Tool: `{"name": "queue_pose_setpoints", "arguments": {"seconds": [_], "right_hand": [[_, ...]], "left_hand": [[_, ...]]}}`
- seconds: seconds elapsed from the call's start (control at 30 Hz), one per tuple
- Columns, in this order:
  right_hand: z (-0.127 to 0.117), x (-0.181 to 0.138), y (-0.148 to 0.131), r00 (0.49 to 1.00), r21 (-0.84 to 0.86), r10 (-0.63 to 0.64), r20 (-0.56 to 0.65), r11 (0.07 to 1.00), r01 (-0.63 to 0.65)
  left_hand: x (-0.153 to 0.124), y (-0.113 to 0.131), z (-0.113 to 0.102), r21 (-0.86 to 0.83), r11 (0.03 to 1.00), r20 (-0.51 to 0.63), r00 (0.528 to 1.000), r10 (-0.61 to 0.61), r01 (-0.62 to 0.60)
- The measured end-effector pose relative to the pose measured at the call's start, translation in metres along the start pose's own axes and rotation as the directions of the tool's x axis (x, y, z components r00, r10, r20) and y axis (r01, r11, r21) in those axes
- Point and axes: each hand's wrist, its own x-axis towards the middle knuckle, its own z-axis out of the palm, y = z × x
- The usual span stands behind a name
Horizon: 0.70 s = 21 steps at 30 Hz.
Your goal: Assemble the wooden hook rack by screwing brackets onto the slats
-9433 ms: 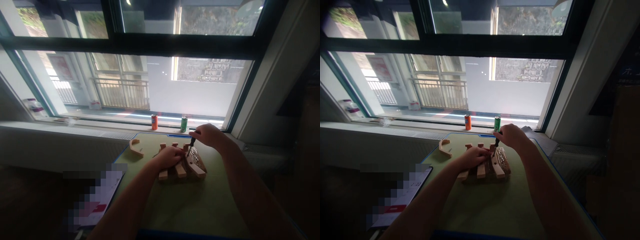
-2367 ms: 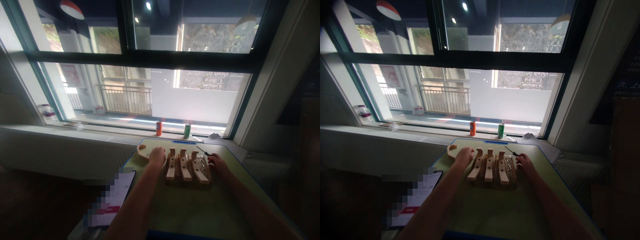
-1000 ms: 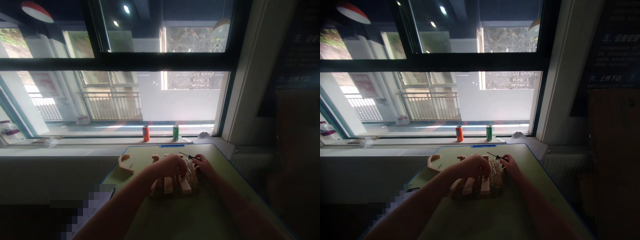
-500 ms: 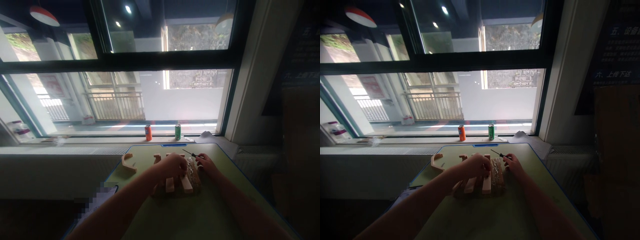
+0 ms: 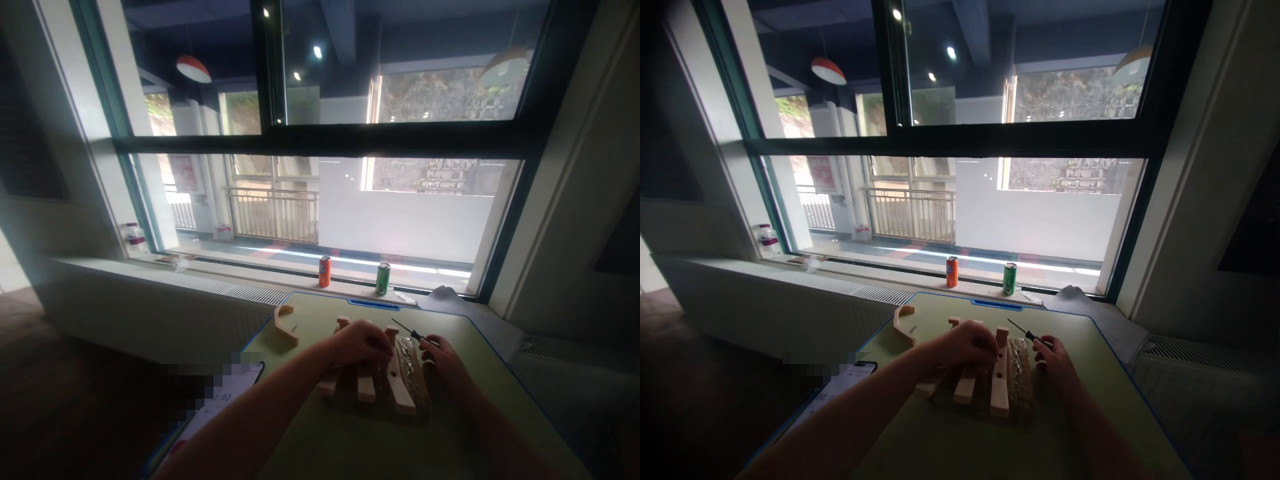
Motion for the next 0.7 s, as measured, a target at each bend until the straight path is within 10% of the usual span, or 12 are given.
{"name": "queue_pose_setpoints", "arguments": {"seconds": [0.7], "right_hand": [[-0.0046, -0.0017, 0.0007, 0.999, 0.013, -0.019, 0.036, 1.000, 0.019]], "left_hand": [[0.0099, 0.0000, 0.0046, 0.086, 0.996, 0.066, 0.998, -0.016, 0.010]]}}
